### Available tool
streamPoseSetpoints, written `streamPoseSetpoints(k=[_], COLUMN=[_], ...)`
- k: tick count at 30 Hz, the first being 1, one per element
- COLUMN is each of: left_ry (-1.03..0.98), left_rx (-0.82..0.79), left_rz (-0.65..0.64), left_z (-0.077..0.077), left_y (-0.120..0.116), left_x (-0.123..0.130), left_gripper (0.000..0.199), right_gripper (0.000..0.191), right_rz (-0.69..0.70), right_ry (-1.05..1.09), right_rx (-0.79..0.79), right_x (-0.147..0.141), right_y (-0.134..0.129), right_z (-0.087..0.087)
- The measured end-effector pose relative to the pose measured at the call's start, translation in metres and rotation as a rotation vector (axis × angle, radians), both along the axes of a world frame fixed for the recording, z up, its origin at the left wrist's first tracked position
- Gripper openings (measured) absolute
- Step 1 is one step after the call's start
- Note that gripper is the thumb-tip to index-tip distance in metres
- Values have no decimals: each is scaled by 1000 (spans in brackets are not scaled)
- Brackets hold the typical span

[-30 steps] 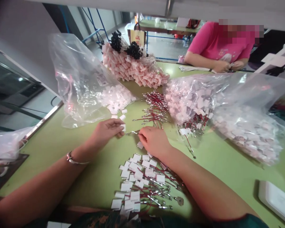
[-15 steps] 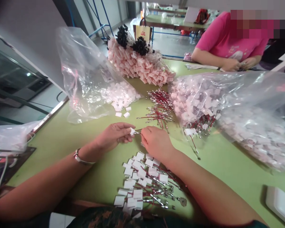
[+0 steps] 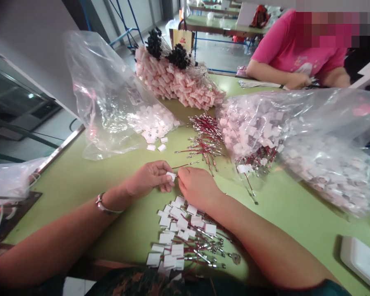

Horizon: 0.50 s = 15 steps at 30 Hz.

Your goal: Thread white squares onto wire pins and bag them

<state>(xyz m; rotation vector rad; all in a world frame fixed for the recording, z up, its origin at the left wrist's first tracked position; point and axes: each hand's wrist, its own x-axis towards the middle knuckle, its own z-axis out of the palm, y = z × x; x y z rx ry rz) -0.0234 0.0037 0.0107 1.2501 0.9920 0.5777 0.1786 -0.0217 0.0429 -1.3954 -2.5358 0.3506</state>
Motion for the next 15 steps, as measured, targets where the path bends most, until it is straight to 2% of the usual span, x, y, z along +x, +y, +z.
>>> streamPoseSetpoints(k=[5, 8, 10, 11, 13, 15], left_ry=[-37, 37, 165, 257, 473, 680], left_rx=[-42, 13, 159, 273, 559, 834], left_rz=[-68, -154, -221, -204, -50, 149], left_z=[-2, 9, 20, 25, 28, 22], left_y=[-2, -2, 2, 7, 18, 32], left_x=[2, 1, -3, -5, -10, -14], left_gripper=[47, 41, 33, 29, 27, 30], right_gripper=[18, 17, 17, 17, 16, 18], right_rz=[130, 134, 121, 114, 135, 235], right_ry=[122, 168, 179, 181, 180, 173], right_rx=[-28, -93, -164, -203, -290, -361], right_x=[5, 6, 6, 5, 4, 4], right_y=[2, 3, 2, 1, 0, 1], right_z=[-6, -3, 4, 8, 16, 21])
